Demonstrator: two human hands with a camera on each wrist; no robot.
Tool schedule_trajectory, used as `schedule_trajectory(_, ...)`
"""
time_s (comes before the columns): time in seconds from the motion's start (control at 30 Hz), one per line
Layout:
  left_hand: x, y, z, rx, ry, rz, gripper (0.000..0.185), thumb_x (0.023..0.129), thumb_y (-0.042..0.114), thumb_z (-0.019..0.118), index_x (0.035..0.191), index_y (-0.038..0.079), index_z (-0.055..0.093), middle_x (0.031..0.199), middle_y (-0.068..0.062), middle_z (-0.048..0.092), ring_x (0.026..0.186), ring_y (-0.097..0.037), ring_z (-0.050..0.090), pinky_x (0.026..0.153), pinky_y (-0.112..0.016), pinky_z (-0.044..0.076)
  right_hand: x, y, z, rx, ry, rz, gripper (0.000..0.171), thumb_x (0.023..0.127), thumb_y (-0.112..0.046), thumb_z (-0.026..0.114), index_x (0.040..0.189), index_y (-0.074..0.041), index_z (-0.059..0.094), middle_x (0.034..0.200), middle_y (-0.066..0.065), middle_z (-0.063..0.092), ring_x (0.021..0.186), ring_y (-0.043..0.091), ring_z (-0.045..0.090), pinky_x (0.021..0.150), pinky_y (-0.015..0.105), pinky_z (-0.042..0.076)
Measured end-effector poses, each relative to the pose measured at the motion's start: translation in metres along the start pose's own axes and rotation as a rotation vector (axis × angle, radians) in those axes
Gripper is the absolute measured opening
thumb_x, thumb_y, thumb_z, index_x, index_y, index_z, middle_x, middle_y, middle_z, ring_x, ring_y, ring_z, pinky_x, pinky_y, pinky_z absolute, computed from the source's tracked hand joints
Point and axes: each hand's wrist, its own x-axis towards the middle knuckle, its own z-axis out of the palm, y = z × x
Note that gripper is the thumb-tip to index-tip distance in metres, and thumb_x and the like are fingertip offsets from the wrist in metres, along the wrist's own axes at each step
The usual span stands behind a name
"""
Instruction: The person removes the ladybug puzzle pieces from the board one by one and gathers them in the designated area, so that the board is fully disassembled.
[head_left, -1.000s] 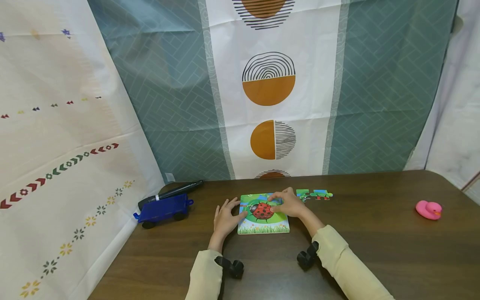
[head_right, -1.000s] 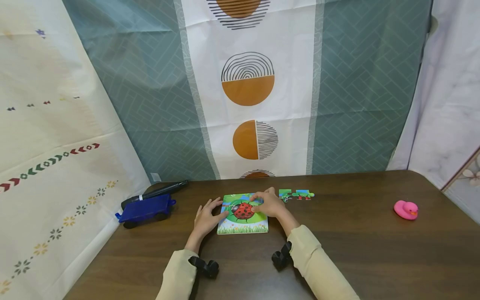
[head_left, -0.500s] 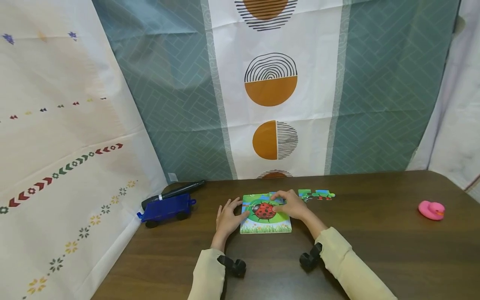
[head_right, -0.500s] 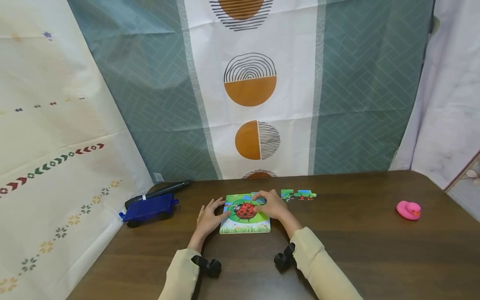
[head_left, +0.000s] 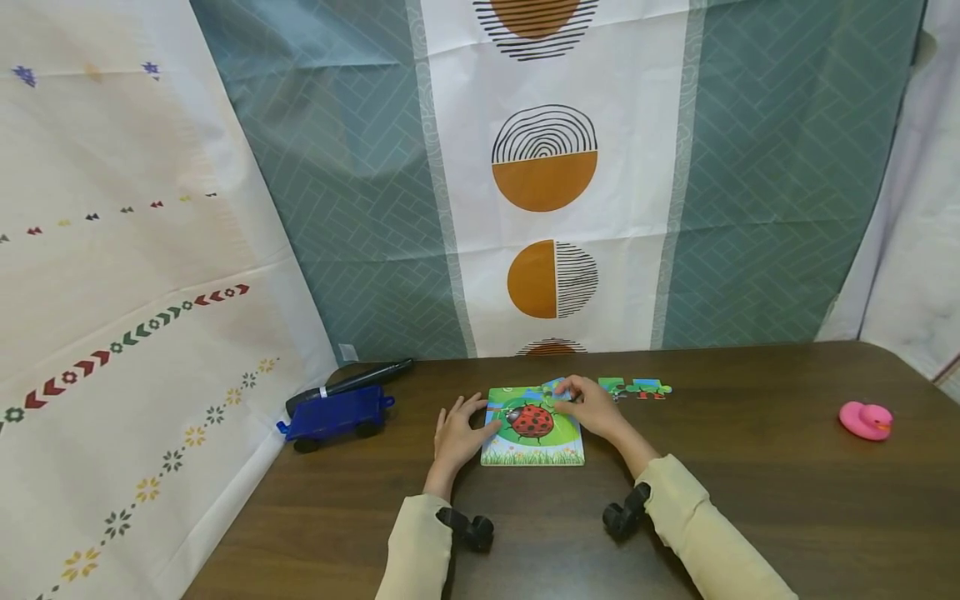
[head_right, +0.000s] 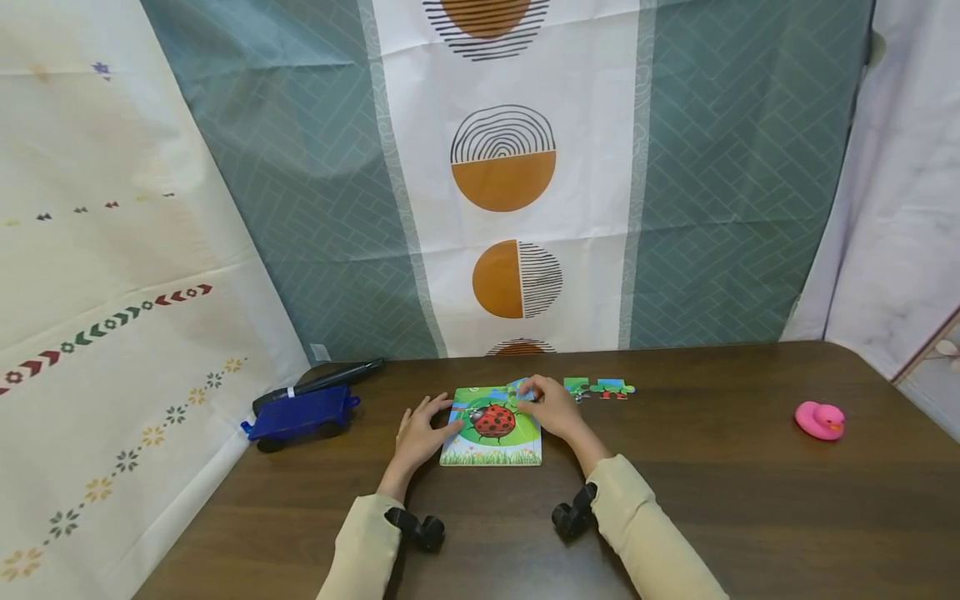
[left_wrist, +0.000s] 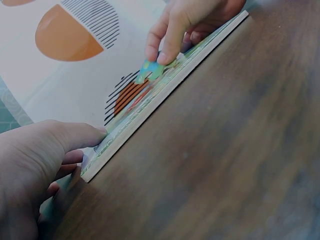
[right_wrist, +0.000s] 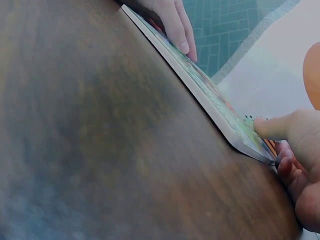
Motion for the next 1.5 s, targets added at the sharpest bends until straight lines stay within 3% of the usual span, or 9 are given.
schedule_trajectory(0.23,0.000,-0.003,0.000,0.002,0.003,-0.007,0.050,0.086,0.030,0.070,0.129,0.006,0.063,0.148,-0.011,0.050,0.145,-0.038,0.033,0.122,-0.061,0.008,-0.002,-0.003,0.000,0.058,0.011,0.017,0.023,0.093,-0.016,0.065,0.112,-0.005,0.058,0.087,0.005,0.046,0.072,0.017,0.042,0.065,0.029,0.037)
schedule_trajectory(0.5,0.002,0.000,-0.001,-0.006,0.007,0.009,0.050,0.086,0.030,0.071,0.128,0.005,0.063,0.147,-0.013,0.051,0.145,-0.039,0.034,0.121,-0.062,0.009,0.000,-0.005,-0.005,0.103,0.098,0.006,0.021,0.094,-0.013,0.062,0.113,-0.004,0.059,0.088,0.004,0.052,0.073,0.017,0.047,0.065,0.028,0.042)
schedule_trajectory(0.77,0.005,0.005,-0.004,-0.011,0.013,0.015,0.049,0.086,0.029,0.071,0.127,0.004,0.063,0.147,-0.014,0.051,0.145,-0.039,0.033,0.121,-0.062,0.008,-0.001,-0.015,-0.014,0.280,0.160,-0.005,0.024,0.098,-0.005,0.048,0.120,0.002,0.053,0.092,0.006,0.047,0.070,0.018,0.050,0.062,0.026,0.049)
schedule_trajectory(0.9,0.002,0.003,-0.003,-0.013,0.003,0.018,0.049,0.086,0.029,0.070,0.128,0.004,0.063,0.147,-0.014,0.050,0.145,-0.039,0.033,0.121,-0.062,0.009,-0.003,-0.014,-0.017,0.312,0.227,0.007,0.023,0.097,-0.005,0.047,0.119,0.001,0.053,0.090,0.003,0.046,0.070,0.018,0.052,0.061,0.026,0.049)
schedule_trajectory(1.23,0.004,0.000,0.000,0.004,0.004,0.012,0.050,0.086,0.031,0.071,0.128,0.005,0.063,0.147,-0.013,0.051,0.145,-0.039,0.033,0.122,-0.061,0.009,-0.014,-0.012,-0.056,0.439,0.367,0.097,0.027,0.098,-0.009,0.047,0.123,0.001,0.050,0.086,-0.010,0.044,0.072,0.010,0.048,0.065,0.024,0.046)
schedule_trajectory(1.5,0.002,0.000,0.003,-0.014,0.005,0.006,0.050,0.086,0.029,0.071,0.128,0.004,0.063,0.147,-0.014,0.051,0.145,-0.040,0.032,0.121,-0.062,0.007,-0.028,0.004,-0.088,0.409,0.473,0.121,0.026,0.100,-0.012,0.049,0.123,-0.001,0.051,0.078,-0.013,0.048,0.069,0.010,0.048,0.060,0.024,0.044)
